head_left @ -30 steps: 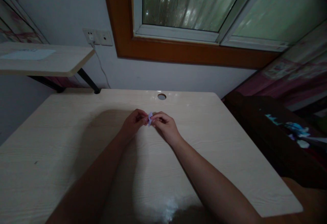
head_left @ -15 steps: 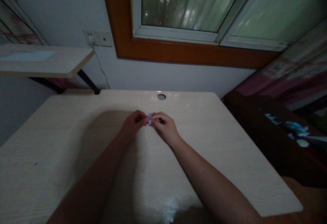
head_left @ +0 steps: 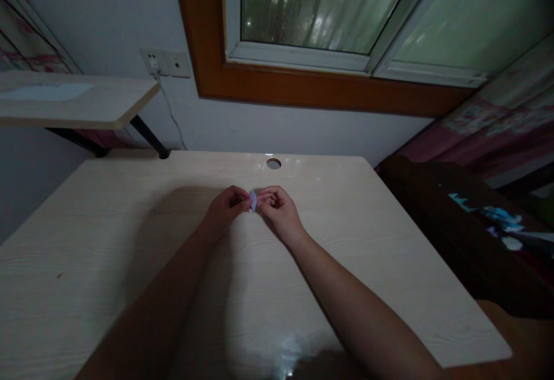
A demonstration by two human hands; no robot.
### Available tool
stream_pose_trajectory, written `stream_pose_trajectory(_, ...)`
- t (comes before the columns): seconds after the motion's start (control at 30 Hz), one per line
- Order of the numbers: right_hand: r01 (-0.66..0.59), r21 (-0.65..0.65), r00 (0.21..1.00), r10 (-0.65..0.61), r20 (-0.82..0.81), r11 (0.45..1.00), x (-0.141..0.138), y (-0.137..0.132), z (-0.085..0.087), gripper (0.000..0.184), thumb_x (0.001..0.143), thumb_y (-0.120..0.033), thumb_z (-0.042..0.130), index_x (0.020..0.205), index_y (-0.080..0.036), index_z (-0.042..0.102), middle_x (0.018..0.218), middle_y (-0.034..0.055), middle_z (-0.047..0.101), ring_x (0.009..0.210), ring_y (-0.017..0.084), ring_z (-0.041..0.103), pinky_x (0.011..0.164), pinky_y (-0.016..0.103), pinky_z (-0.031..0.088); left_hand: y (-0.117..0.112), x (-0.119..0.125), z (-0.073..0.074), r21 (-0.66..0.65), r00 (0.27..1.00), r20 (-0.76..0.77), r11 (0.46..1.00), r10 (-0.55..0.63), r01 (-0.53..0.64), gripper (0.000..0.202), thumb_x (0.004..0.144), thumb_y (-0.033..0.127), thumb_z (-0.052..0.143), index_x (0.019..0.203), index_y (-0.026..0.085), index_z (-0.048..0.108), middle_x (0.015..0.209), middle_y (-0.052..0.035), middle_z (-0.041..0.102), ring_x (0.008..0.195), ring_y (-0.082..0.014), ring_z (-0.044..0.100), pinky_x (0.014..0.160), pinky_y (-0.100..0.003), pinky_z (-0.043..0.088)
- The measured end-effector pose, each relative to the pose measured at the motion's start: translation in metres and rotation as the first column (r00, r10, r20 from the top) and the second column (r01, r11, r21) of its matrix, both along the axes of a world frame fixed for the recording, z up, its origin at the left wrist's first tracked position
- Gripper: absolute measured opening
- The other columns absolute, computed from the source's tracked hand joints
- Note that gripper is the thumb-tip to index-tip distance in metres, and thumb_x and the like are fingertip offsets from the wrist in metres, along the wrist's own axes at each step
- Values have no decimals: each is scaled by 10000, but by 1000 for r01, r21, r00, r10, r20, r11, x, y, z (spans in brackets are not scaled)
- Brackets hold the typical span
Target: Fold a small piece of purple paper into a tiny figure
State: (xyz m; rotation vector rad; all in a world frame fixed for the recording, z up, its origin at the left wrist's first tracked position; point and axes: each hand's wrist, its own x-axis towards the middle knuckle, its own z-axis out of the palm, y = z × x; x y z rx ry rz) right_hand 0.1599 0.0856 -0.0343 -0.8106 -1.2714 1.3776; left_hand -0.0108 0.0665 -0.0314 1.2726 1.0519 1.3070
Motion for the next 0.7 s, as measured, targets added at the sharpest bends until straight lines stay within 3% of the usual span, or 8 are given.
stream_pose_trajectory(0.7, 44, 3, 999, -44, 18, 999, -1, 0, 0, 281, 702, -261, 777, 950, -218, 652, 868, -3, 693, 599, 96, 505, 576, 241, 406, -1, 0, 4, -24, 995, -102, 1000, -16, 14, 228, 771, 363, 719, 839, 165, 629, 729, 6, 665, 685, -129, 621, 691, -262, 494)
